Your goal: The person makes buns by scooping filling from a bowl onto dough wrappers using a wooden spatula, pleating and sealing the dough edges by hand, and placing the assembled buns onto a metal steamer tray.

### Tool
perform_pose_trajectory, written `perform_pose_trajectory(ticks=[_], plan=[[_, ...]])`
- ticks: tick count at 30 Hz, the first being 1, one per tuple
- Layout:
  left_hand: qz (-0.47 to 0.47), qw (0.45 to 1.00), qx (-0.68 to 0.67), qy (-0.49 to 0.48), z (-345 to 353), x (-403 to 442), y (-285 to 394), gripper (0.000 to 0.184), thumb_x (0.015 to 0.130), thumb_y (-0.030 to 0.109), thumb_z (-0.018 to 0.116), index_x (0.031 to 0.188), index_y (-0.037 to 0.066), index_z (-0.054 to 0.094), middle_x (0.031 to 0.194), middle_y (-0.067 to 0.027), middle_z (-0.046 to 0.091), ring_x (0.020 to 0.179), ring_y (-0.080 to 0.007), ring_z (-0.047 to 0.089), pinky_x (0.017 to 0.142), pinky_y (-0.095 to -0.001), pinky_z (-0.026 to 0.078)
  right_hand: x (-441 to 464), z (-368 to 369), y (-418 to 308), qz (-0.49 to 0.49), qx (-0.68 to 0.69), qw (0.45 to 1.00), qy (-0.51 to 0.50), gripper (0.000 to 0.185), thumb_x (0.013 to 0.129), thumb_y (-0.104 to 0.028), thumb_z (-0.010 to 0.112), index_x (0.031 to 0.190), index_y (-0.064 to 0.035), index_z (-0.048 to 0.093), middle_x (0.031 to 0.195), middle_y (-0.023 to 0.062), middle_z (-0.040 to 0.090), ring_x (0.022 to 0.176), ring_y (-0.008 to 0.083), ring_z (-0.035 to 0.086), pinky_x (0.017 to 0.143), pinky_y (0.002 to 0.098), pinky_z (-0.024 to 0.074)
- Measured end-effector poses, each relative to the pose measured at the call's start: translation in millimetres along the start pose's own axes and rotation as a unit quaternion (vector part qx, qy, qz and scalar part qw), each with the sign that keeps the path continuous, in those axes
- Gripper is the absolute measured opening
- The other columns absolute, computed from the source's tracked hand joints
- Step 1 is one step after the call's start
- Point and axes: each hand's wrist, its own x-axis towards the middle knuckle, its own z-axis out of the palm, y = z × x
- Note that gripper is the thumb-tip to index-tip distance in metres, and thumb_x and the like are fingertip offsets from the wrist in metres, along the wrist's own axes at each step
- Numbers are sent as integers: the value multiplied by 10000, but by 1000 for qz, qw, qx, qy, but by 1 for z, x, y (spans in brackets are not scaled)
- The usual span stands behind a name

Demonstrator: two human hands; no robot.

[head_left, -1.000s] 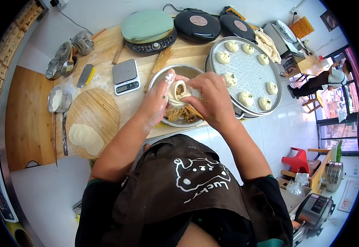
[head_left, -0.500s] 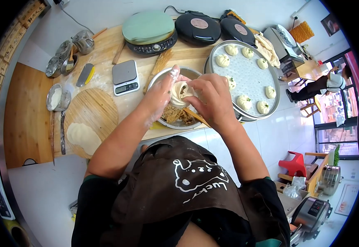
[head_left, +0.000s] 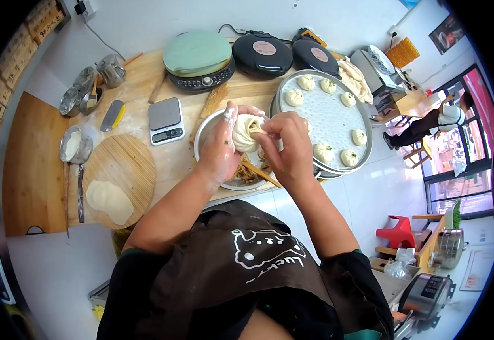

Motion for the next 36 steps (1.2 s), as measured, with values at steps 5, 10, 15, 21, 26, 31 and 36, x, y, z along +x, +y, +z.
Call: perform_pose_trajectory(ticks=[5, 10, 15, 21, 26, 31, 36], plan=[[-54, 998, 40, 18, 10, 3, 13, 576, 1073, 526, 337, 1111, 28, 624, 1018, -101, 676, 950, -157, 658, 874, -303, 526, 10, -17, -3, -26, -22, 999, -36, 252, 757, -70, 803, 903, -80, 598, 889, 61, 591, 784, 251, 557, 745, 372, 405], [-127, 988, 87, 8, 7, 17, 16, 631, 1061, 583, 300, 1141, 42, 616, 1015, -83, 668, 866, -139, 638, 761, -274, 514, 8, -21, 8, -134, -66, 988, -49, 249, 761, -45, 808, 907, -64, 606, 884, 70, 586, 753, 229, 542, 716, 351, 425], [-73, 989, 91, -93, 23, 13, 42, 643, 1045, 610, 328, 1339, 63, 494, 1096, -87, 659, 908, -129, 618, 660, -240, 456, 3, -19, 2, 49, 62, 995, 59, 198, 820, -48, 776, 903, -45, 596, 850, 90, 579, 732, 223, 567, 682, 342, 448], [64, 989, 133, 31, 21, 12, 3, 546, 1078, 518, 336, 1273, 54, 549, 1102, -57, 642, 965, -128, 613, 789, -286, 504, 1, -18, -4, 69, 59, 996, 13, 169, 853, -48, 756, 924, -35, 603, 843, 91, 580, 703, 208, 576, 661, 323, 473], [23, 993, 103, 59, 30, 5, 5, 551, 1082, 511, 332, 1161, 36, 599, 990, -63, 630, 870, -124, 612, 792, -276, 499, 3, -30, -3, 34, -15, 998, -41, 180, 826, -43, 759, 933, -46, 614, 836, 83, 588, 724, 260, 581, 694, 363, 461], [18, 991, 119, 51, 33, 1, 5, 554, 1077, 520, 341, 1133, 38, 607, 939, -60, 637, 808, -128, 626, 690, -286, 519, 1, -31, -4, 95, 40, 994, -41, 183, 833, -10, 750, 969, -46, 632, 866, 73, 610, 726, 210, 583, 682, 319, 474], [-19, 990, 136, 43, 26, 3, 2, 550, 1068, 528, 368, 1103, 42, 623, 890, -56, 643, 752, -121, 621, 648, -276, 504, 3, -44, 2, -17, -26, 995, -99, 214, 810, 10, 743, 983, -66, 643, 916, 69, 625, 792, 238, 594, 753, 343, 481]])
